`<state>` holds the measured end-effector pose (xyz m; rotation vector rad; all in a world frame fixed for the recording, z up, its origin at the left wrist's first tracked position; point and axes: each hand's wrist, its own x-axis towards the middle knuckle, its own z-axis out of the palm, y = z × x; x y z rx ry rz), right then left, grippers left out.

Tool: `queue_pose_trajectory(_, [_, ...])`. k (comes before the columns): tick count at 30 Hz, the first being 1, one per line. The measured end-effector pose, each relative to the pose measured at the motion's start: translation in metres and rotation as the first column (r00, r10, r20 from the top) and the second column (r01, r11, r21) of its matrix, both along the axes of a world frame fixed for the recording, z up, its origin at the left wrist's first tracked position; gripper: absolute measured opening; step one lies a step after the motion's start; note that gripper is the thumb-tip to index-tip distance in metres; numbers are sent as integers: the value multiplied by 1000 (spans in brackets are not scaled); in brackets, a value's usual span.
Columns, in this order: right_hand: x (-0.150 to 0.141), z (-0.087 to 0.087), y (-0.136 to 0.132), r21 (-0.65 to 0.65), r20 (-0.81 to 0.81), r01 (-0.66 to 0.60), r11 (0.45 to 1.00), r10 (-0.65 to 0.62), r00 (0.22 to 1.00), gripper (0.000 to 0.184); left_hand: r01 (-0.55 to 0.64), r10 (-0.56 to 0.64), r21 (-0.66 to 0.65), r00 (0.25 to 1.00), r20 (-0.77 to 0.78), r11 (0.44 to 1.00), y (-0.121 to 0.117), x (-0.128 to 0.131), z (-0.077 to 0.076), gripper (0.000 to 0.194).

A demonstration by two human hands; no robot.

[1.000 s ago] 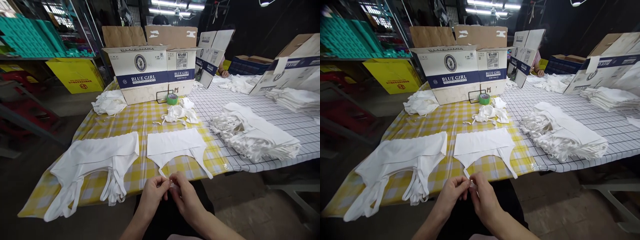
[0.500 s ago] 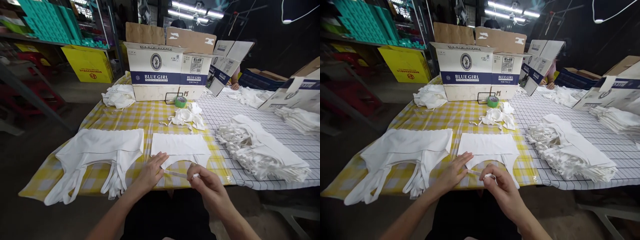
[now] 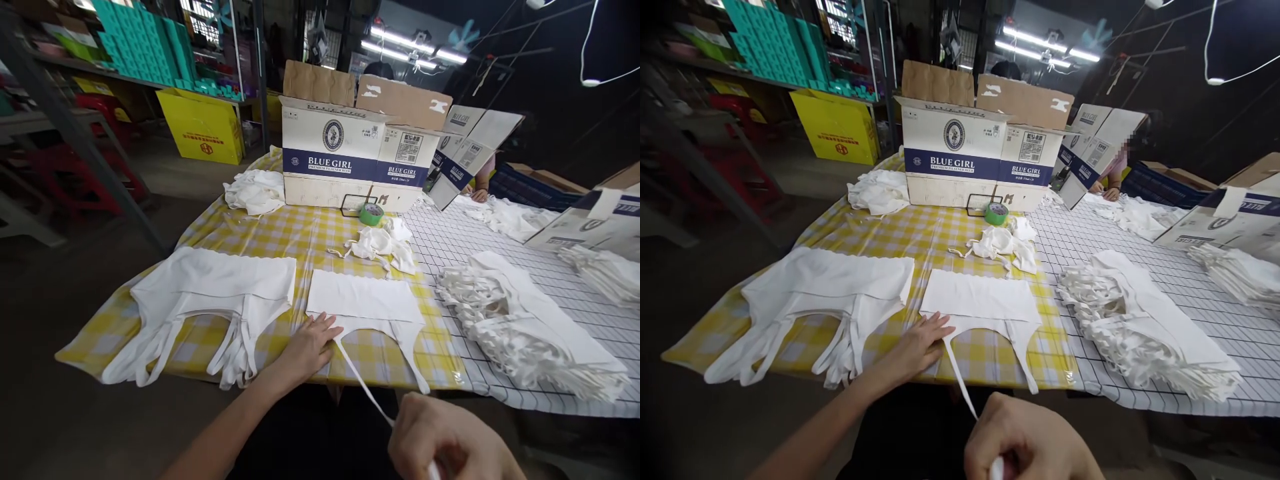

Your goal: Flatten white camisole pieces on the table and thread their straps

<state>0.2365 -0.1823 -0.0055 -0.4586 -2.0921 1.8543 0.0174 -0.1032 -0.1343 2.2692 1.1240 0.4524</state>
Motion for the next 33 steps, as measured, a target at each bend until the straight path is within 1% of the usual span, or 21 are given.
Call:
queue_pose_trajectory(2, [-3,-10,1,-9,63,-42,999,43,997,45,42,-42,56,999,-6,998,-9,5,1,55])
queue_pose_trajectory(3, [-4,-15,1,-39,60,-37,999,39,997,43,82,-83,76,997,4,994,-15,8,4,57])
queue_pose_trajectory(5, [-3,-24,3,-147,3,4,989,-4,1000,39,168,-173,84,983,61,982,-30,15,14,56])
queue_pose_trajectory(7, [-3,-29,6,-290,-100,100,952,-134,986,37,222,-225,38,959,175,974,-46,22,30,50])
queue_pose_trajectory(9, [-7,-32,12,-431,-216,197,881,-313,925,33,251,-220,-57,920,324,966,-60,28,48,40])
queue_pose_trajectory(11, [-13,-32,19,-552,-306,231,801,-452,838,24,244,-139,-177,877,461,954,-70,33,64,28])
queue_pose_trajectory(13, [-19,-32,28,-628,-354,230,743,-536,766,18,203,-8,-299,838,546,932,-76,35,73,21])
queue_pose_trajectory(15, [-23,-32,36,-663,-366,253,705,-600,711,21,161,117,-405,806,581,900,-79,36,77,25])
queue_pose_trajectory(17, [-26,-32,41,-667,-350,309,678,-651,673,26,143,203,-483,778,594,864,-78,36,76,29])
queue_pose_trajectory(19, [-27,-32,45,-652,-317,359,668,-669,672,30,144,274,-544,742,612,827,-77,36,75,30])
queue_pose_trajectory(23, [-32,-37,47,-595,-253,409,692,-644,722,35,190,402,-627,622,672,755,-70,40,75,33])
queue_pose_trajectory(25, [-34,-41,48,-571,-216,438,694,-642,736,35,205,472,-671,568,675,713,-67,44,74,35])
queue_pose_trajectory(27, [-33,-45,50,-531,-162,501,684,-662,732,35,213,545,-721,525,654,660,-65,46,71,36])
queue_pose_trajectory(28, [-31,-47,51,-494,-128,557,668,-690,713,35,207,577,-742,509,639,638,-64,47,70,35])
queue_pose_trajectory(29, [-29,-49,52,-436,-95,634,638,-734,673,34,191,602,-756,498,625,626,-63,47,68,34])
queue_pose_trajectory(30, [-25,-50,53,-350,-64,729,588,-791,608,32,168,615,-762,494,614,626,-62,46,67,33])
queue_pose_trajectory(31, [-21,-51,53,-229,-40,822,521,-849,527,29,136,618,-760,499,607,636,-62,45,66,33])
queue_pose_trajectory(32, [-17,-50,52,-80,-30,890,449,-893,448,26,100,611,-749,512,604,655,-61,43,66,32])
queue_pose_trajectory(33, [-13,-50,51,80,-30,915,396,-916,400,25,65,598,-731,530,602,679,-60,42,66,32])
